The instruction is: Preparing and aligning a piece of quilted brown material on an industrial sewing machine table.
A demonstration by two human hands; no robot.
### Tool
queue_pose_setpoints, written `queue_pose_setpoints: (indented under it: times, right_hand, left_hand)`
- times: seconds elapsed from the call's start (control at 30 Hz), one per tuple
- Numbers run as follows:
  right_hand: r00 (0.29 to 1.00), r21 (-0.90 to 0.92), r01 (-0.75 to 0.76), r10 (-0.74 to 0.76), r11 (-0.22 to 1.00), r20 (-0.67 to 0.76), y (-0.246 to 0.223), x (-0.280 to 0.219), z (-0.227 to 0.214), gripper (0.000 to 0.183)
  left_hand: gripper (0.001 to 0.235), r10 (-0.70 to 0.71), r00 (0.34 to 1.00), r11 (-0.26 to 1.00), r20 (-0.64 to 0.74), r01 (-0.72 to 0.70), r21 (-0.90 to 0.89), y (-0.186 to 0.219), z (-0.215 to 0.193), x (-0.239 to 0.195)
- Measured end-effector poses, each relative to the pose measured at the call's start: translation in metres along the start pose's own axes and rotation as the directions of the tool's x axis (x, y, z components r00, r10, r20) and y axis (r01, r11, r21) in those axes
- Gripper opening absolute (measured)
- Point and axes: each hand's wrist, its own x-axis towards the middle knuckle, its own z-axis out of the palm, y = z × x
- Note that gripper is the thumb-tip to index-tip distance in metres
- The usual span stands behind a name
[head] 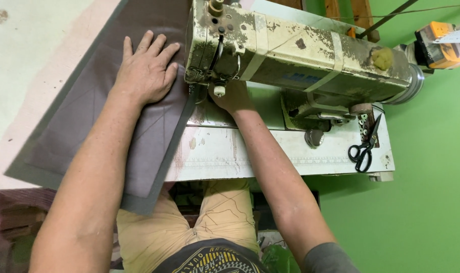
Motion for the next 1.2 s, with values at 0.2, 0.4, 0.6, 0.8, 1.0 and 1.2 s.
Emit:
queue_pose_setpoints:
  times: [0.2,0.4,0.6,0.8,1.0,1.2]
  right_hand:
    - [0.920,0.275,-0.361,0.292,0.891,0.260,-0.072,-0.074,-0.098,0.050]
    - [0.996,0.332,0.068,-0.046,0.941,-0.075,-0.079,-0.156,-0.070,0.030]
    - [0.905,0.114,0.335,-0.286,0.935,-0.316,-0.084,-0.199,-0.049,0.050]
    - [0.922,0.118,0.336,-0.300,0.935,-0.246,-0.072,-0.201,-0.051,0.050]
    - [0.921,0.058,0.330,-0.308,0.942,-0.239,-0.064,-0.200,-0.043,0.051]
    - [0.916,0.057,0.329,-0.304,0.942,-0.263,-0.070,-0.202,-0.045,0.051]
  left_hand:
    - [0.062,-0.164,0.986,0.986,0.003,0.164,0.040,0.014,-0.003,-0.006]
    - [0.064,-0.388,0.920,0.921,0.053,0.389,-0.014,0.038,-0.004,-0.036]
    - [0.043,-0.299,0.931,0.953,-0.209,0.304,-0.007,0.053,0.019,-0.083]
    - [0.038,-0.091,0.983,0.993,-0.159,0.101,0.056,0.064,0.021,-0.091]
    - [0.052,-0.171,0.983,0.985,-0.071,0.174,0.024,0.070,0.030,-0.097]
    - [0.053,-0.157,0.985,0.986,-0.074,0.161,0.044,0.074,0.022,-0.101]
